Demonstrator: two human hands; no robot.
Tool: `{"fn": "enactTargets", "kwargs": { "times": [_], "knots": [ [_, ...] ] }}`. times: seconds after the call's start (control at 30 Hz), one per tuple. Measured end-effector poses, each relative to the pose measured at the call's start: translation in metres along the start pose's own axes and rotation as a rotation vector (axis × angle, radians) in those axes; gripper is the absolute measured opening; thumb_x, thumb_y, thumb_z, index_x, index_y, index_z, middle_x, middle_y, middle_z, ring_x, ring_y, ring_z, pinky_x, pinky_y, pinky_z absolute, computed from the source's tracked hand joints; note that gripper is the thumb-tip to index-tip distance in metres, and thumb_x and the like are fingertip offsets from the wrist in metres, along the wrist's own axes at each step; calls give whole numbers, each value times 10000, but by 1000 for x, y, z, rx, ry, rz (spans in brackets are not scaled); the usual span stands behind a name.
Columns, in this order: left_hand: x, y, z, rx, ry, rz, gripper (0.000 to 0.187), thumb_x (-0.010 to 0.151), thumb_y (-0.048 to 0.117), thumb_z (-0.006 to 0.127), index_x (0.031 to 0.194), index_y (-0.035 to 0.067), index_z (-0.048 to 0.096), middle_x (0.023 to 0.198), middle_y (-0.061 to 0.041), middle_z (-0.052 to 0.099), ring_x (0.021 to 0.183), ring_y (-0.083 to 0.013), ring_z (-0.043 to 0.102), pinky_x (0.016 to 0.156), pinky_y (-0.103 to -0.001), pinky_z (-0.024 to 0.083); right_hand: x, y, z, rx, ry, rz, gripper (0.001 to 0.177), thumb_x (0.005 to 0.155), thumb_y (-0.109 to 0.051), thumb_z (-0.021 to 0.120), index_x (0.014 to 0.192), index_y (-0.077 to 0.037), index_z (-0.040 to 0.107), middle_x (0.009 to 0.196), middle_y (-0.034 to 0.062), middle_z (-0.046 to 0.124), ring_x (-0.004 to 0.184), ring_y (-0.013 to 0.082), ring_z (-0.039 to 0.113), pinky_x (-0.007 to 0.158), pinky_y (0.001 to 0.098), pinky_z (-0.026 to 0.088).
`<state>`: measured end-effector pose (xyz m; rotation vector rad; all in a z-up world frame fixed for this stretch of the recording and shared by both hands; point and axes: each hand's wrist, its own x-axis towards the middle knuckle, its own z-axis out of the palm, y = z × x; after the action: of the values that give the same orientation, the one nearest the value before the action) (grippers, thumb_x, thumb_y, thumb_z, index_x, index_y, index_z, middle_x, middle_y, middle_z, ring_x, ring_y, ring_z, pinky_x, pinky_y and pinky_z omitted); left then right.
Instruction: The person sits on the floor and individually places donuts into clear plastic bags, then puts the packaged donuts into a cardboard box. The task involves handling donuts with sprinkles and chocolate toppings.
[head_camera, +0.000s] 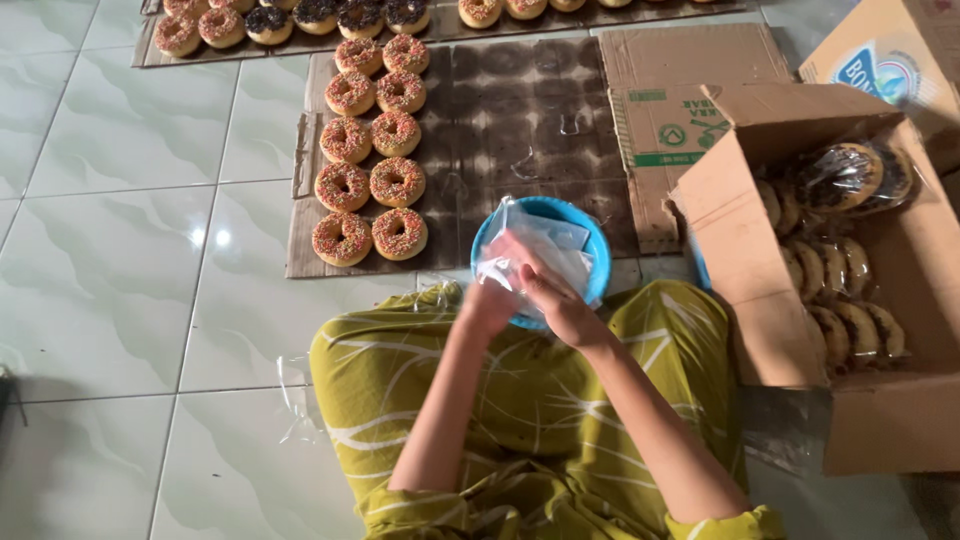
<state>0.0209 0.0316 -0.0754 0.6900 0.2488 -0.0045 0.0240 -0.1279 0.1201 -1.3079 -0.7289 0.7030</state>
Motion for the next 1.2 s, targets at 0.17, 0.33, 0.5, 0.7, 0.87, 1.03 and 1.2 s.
{"fn": "enactTargets", "kwargs": {
  "times": [0.17, 0.33, 0.5, 0.7, 0.87, 1.03, 1.2],
  "knots": [
    [-43, 81, 40, -96, -47, 44, 893, 914, 728, 416, 1603, 185, 245, 1586, -208, 340, 1353, -437, 473, 1034, -591, 474, 24, 31, 19, -439, 8, -15, 960, 1013, -559, 472, 1639, -56, -53, 1711, 188, 64, 1573, 362, 156, 1249, 489, 202],
    [-38, 96, 36, -57, -25, 145, 664, 982, 389, 653, 1509, 46, 436, 1500, -208, 487, 1298, -396, 571, 1091, -519, 515, 51, 55, 41, -1038, -124, -118, 888, 989, -525, 665, 1550, 52, 290, 1580, 328, 272, 1478, 439, 263, 1170, 525, 271],
    [-51, 156, -42, -182, 345, 452, 580, 844, 426, 697, 1244, 36, 544, 1237, -204, 523, 1029, -371, 615, 831, -593, 564, 56, 54, 35, -454, -124, 7, 480, 995, -374, 624, 1275, 9, 695, 1139, 147, 778, 1058, 209, 739, 923, 337, 589],
    [-75, 190, -86, -622, 486, 658, 813, 833, 524, 722, 1440, 45, 472, 1506, -241, 434, 1361, -397, 516, 1146, -553, 449, 83, 96, 53, -264, 240, 310, 299, 1076, -248, 543, 1196, -66, 747, 631, 83, 584, 545, 144, 532, 539, 308, 448],
    [-72, 190, -87, -753, 524, 661, 884, 774, 574, 723, 1417, 54, 411, 1470, -279, 419, 1298, -448, 514, 1100, -586, 456, 113, 163, 74, -684, 328, -133, 164, 837, -183, 770, 831, -20, 777, 857, 101, 669, 641, 163, 626, 571, 316, 512],
    [-72, 187, -95, -815, 500, 686, 869, 814, 565, 739, 1425, 33, 424, 1471, -276, 407, 1317, -429, 508, 1115, -569, 482, 137, 206, 83, -806, 371, 143, 284, 879, -270, 831, 888, -8, 722, 835, 120, 709, 730, 214, 675, 677, 361, 518],
    [-67, 184, -101, -814, 520, 665, 848, 797, 565, 733, 1404, 47, 446, 1452, -247, 420, 1319, -414, 510, 1106, -571, 488, 163, 215, 106, -802, 531, -42, 747, 852, -347, 897, 1387, -47, 471, 1215, 211, 547, 1087, 322, 587, 952, 442, 513]
  ]
}}
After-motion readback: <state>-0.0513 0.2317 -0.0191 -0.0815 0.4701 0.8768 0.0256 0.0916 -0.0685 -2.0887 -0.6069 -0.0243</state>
